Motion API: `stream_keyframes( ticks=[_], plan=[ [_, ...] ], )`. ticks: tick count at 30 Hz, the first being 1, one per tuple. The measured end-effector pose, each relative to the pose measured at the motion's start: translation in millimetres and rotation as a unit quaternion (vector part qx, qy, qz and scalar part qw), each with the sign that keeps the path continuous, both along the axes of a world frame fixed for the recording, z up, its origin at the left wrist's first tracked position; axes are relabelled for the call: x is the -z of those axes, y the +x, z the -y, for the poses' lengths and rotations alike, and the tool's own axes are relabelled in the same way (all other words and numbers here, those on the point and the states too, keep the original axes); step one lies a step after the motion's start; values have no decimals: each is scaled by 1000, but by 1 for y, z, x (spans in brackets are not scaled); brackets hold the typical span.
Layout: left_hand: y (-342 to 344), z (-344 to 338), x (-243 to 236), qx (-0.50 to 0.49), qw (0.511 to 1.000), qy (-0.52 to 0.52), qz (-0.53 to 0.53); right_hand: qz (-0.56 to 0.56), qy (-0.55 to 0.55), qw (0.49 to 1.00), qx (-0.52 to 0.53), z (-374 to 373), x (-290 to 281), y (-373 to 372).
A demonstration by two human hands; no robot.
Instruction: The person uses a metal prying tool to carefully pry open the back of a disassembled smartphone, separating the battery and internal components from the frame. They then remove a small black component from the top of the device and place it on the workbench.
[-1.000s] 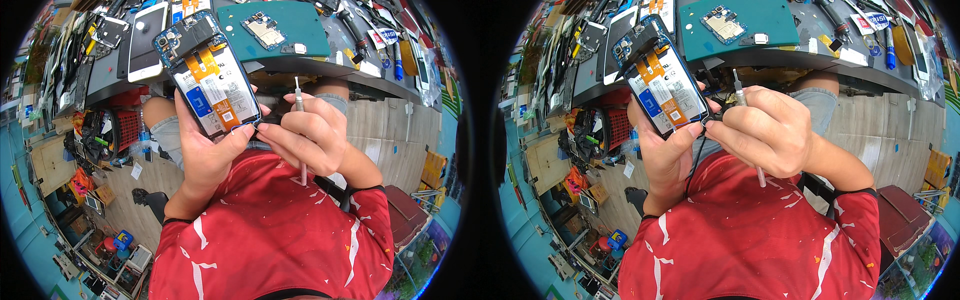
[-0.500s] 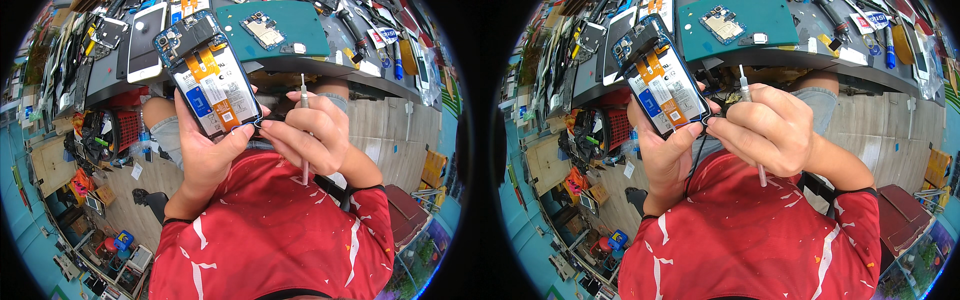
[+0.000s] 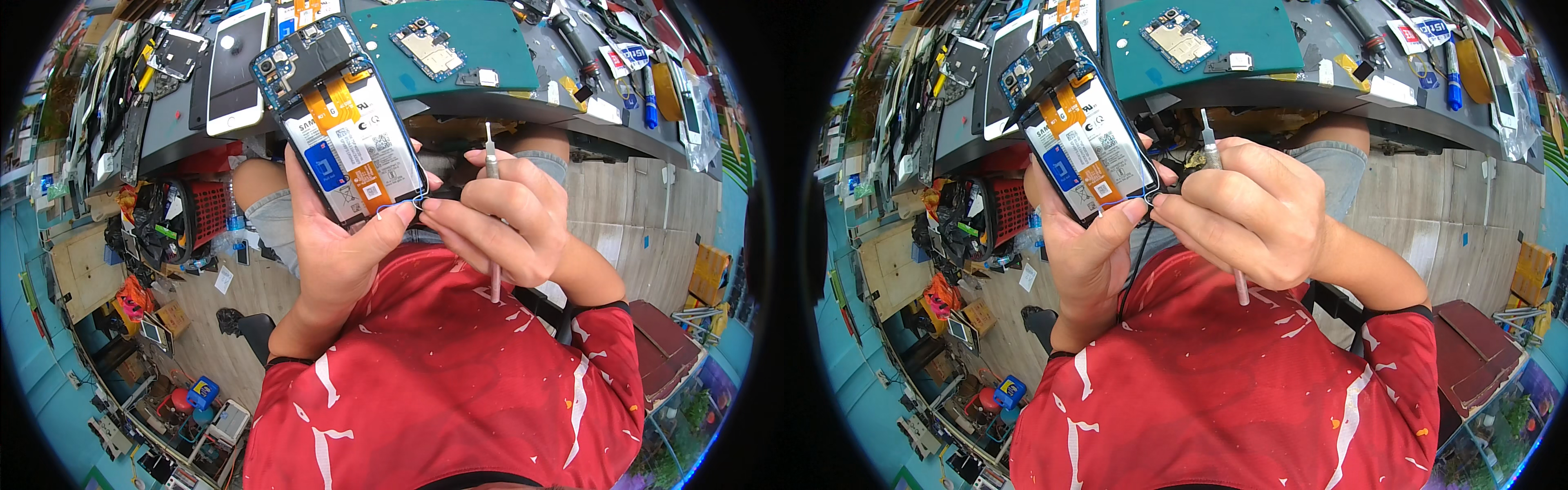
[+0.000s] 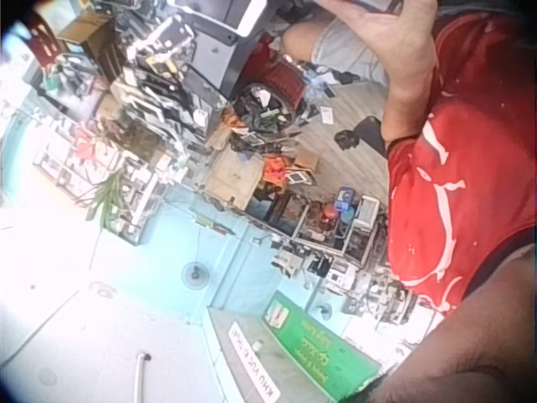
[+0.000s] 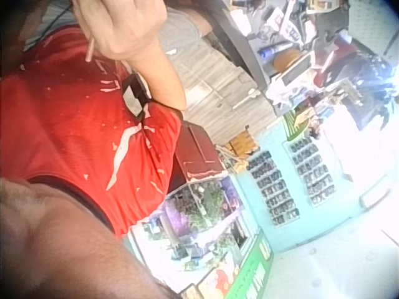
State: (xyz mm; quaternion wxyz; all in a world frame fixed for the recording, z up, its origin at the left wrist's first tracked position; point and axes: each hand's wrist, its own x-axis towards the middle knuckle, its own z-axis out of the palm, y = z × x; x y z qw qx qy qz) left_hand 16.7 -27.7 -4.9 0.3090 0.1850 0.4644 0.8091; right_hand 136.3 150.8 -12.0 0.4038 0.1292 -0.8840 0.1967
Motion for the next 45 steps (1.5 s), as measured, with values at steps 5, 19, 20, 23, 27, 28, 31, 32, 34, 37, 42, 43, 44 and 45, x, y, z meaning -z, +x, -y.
stream_keyframes(
  ticks=[5, 19, 20, 23, 27, 28, 31, 32, 34, 37, 42, 43, 44, 45],
  plan=[
    [1, 0, 2, -1, 1000, 8, 9, -24, -8, 1000, -6, 0, 0, -5],
    [1, -2, 0, -6, 1000, 4, -3, -21, -2, 1000, -7, -1, -1, -4],
    [1, -1, 1, -5, 1000, 3, -3, -21, -1, 1000, -6, -1, -2, -4],
    [1, -1, 0, -4, 1000, 1, -4, -24, 2, 1000, -4, 0, -2, -4],
    [2, -2, -1, -7, 1000, 1, -2, -29, 4, 1000, -2, 1, -2, -4],
    [3, -2, -1, -8, 1000, 2, -1, -31, 4, 1000, -2, 1, -1, -5],
    [2, 0, -2, -2, 1000, -7, 1, -35, -4, 999, -10, 0, -1, -6],
    [2, 0, -1, -1, 1000, -8, 0, -27, -23, 999, -14, -1, -2, -5],
    [1, 0, 1, 2, 1000, -10, -4, -1, -78, 997, -22, -4, -7, -3],
    [2, 1, -4, 2, 1000, -27, -1, 80, -189, 979, -8, -8, -22, 0],
    [6, 2, -7, 29, 998, -34, 38, 210, -381, 900, -28, -12, -25, 2],
    [7, 2, -7, 31, 998, -40, 41, 217, -409, 886, -43, -13, -22, 1],
    [8, 3, -6, 33, 998, -41, 35, 230, -417, 878, -56, -15, -22, 1],
    [9, 3, -4, 35, 998, -42, 29, 238, -436, 866, -63, -14, -22, 2]
  ],
)
